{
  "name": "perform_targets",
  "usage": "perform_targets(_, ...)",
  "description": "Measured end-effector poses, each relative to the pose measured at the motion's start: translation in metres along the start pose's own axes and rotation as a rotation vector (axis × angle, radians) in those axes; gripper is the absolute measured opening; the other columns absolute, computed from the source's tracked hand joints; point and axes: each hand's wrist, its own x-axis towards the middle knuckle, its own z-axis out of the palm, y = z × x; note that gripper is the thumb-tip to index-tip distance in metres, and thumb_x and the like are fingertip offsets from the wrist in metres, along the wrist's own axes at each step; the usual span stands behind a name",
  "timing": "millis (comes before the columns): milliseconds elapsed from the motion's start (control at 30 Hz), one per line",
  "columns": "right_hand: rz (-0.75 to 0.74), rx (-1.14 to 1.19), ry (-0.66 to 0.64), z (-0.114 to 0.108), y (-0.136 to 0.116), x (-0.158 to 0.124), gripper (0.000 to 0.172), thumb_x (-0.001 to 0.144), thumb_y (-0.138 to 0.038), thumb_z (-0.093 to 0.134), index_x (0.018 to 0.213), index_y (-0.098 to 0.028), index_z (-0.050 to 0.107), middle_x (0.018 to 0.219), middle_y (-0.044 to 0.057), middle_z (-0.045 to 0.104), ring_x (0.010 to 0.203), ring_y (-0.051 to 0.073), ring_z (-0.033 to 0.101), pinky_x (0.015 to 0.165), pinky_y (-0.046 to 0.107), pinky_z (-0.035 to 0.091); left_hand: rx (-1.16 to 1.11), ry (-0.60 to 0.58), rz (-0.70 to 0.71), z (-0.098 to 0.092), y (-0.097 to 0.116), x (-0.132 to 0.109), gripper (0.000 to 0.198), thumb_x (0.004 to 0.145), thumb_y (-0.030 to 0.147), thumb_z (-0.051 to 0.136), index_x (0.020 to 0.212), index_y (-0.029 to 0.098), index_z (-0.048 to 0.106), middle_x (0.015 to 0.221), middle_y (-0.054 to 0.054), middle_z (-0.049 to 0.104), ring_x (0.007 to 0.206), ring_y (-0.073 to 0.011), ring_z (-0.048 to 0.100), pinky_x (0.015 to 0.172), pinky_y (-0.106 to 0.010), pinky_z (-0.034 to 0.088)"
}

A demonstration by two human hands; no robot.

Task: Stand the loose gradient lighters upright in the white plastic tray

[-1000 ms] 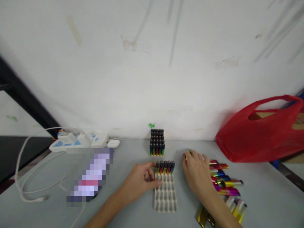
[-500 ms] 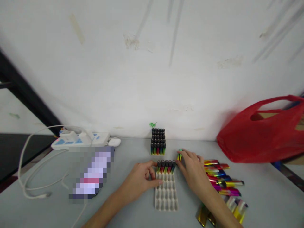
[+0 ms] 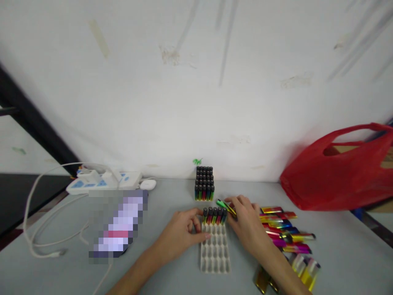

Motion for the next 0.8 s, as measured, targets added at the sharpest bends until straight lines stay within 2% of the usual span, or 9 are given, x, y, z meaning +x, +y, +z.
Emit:
perform_targets(200, 0.002, 0.014, -0.086, -0.006, -0.005, 0.000, 0.026, 0.098, -0.003, 0.057, 0.109, -0.022, 0.071, 0.115, 0.009, 0.072, 0.112, 0.032, 0.066, 0.094, 0.043, 0.036, -0.014, 0.006, -0.002, 0.001, 0.000, 0.001, 0.031, 0.078, 0.037, 0.091, 0.091, 0.017, 0.071, 0.062, 0.010, 0.055, 0.055, -0.0104, 0.042, 0.054, -0.025, 0.028)
perform_targets(367, -0.036, -0.016, -0.088, -0.009, -0.010, -0.001, 0.028, 0.101, -0.003, 0.053, 0.114, -0.021, 0.070, 0.114, 0.010, 0.071, 0.113, 0.032, 0.065, 0.096, 0.043, 0.037, -0.018, 0.002, -0.014, 0.001, 0.000, 0.000, 0.031, 0.078, 0.038, 0.090, 0.089, 0.017, 0.070, 0.064, 0.010, 0.056, 0.056, -0.0105, 0.043, 0.054, -0.026, 0.028)
perform_targets(467, -0.056, -0.002, -0.084, -0.008, -0.012, -0.002, 0.029, 0.097, -0.004, 0.059, 0.117, -0.022, 0.069, 0.118, 0.010, 0.069, 0.114, 0.032, 0.063, 0.097, 0.044, 0.038, -0.016, -0.002, -0.012, 0.001, 0.000, 0.000, 0.031, 0.078, 0.037, 0.090, 0.093, 0.017, 0.072, 0.065, 0.010, 0.057, 0.057, -0.0105, 0.044, 0.055, -0.025, 0.029)
perform_targets(600, -0.086, 0.020, -0.107, -0.007, -0.011, -0.003, 0.030, 0.102, -0.006, 0.056, 0.124, -0.024, 0.067, 0.122, 0.010, 0.068, 0.116, 0.032, 0.062, 0.096, 0.044, 0.039, -0.008, -0.005, 0.001, 0.000, -0.001, 0.000, 0.032, 0.080, 0.038, 0.090, 0.095, 0.017, 0.073, 0.066, 0.009, 0.058, 0.058, -0.0106, 0.044, 0.056, -0.026, 0.030)
perform_targets(800, -0.058, -0.001, -0.093, -0.005, -0.007, 0.000, 0.016, 0.106, -0.010, 0.056, 0.110, -0.022, 0.067, 0.116, 0.011, 0.071, 0.112, 0.033, 0.065, 0.095, 0.046, 0.039, 0.009, -0.005, -0.028, 0.000, 0.001, 0.000, 0.042, 0.078, 0.039, 0.091, 0.110, 0.016, 0.076, 0.066, 0.009, 0.058, 0.059, -0.0118, 0.046, 0.057, -0.026, 0.031)
